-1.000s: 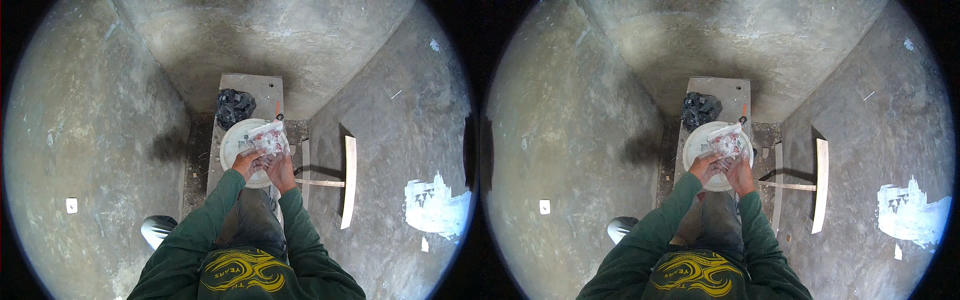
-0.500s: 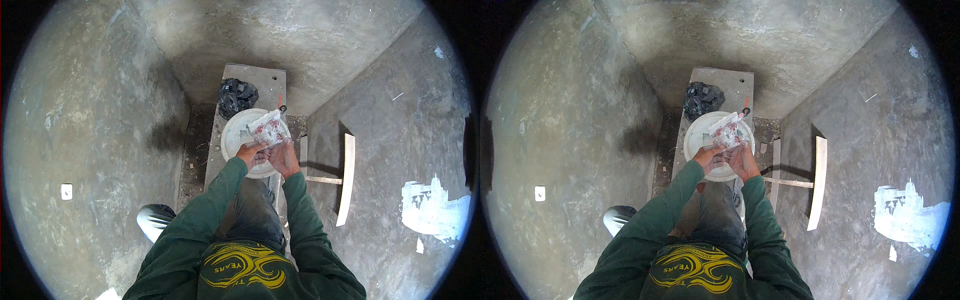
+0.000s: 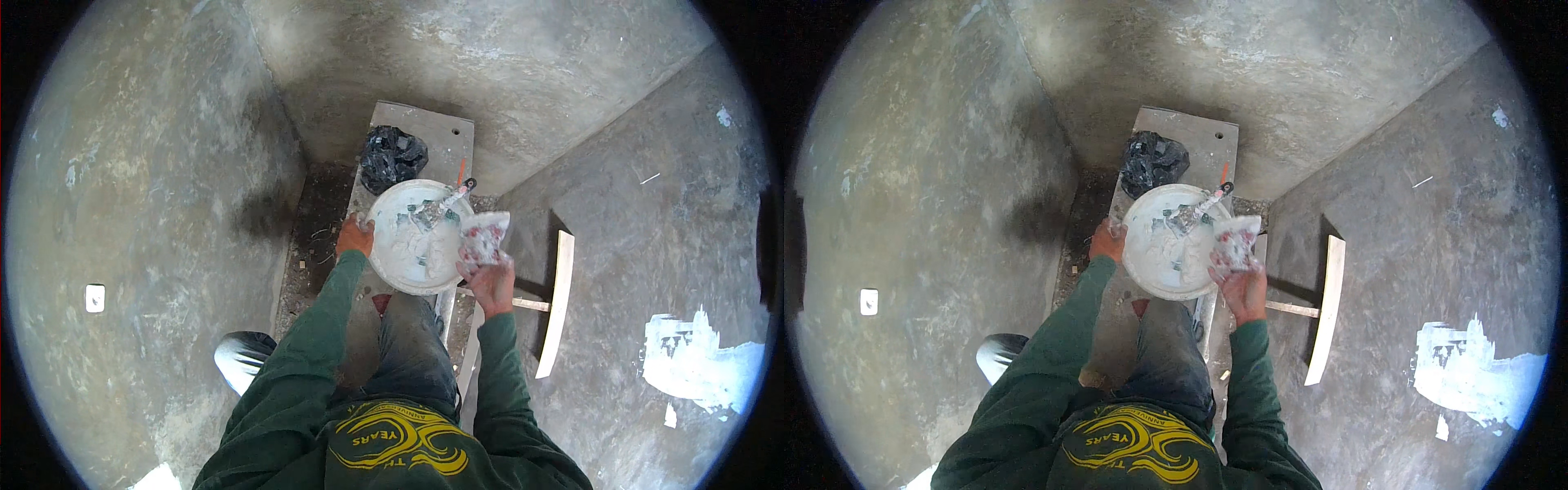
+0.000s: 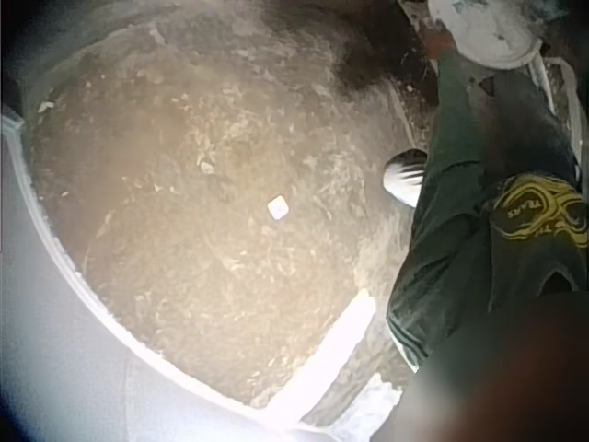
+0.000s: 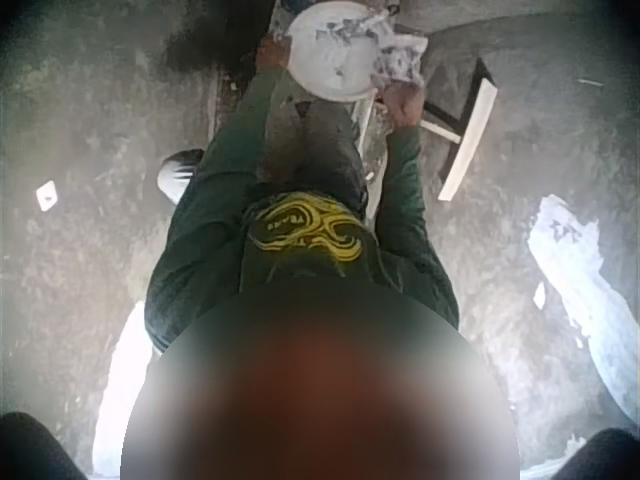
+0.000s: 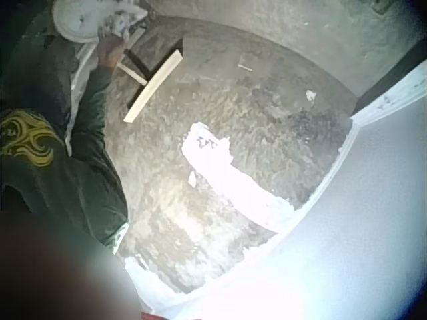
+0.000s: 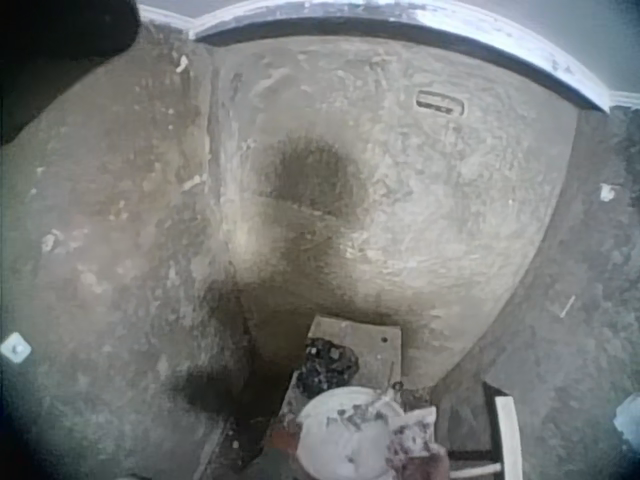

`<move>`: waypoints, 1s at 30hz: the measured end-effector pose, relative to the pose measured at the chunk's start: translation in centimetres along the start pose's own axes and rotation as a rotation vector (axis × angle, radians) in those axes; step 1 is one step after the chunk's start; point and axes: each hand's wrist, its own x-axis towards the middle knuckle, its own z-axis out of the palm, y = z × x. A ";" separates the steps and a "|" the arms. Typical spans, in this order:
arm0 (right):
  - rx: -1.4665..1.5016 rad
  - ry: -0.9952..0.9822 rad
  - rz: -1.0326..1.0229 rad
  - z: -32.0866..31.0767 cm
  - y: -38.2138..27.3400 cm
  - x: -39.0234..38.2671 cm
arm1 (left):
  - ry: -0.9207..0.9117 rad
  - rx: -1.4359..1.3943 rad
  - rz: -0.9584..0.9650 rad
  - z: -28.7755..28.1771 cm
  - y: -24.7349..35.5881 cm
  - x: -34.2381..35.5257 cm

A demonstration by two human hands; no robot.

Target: Applying plaster or filler compound to a ceiling joint using a putty knife.

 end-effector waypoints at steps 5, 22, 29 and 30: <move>0.012 0.122 0.013 -2.3 1.6 -3.1 | -0.189 0.005 -0.102 2.9 -2.7 -0.7; -0.567 0.251 -0.003 -1.2 -1.1 -2.8 | -0.212 -0.714 -0.402 6.0 -1.8 -7.5; -1.218 0.266 -0.101 2.1 1.9 -2.0 | -0.202 -0.998 -0.470 3.7 -3.2 -7.8; -1.390 0.249 -0.160 3.9 1.8 -2.8 | -0.188 -0.955 -0.475 3.4 -2.4 -8.3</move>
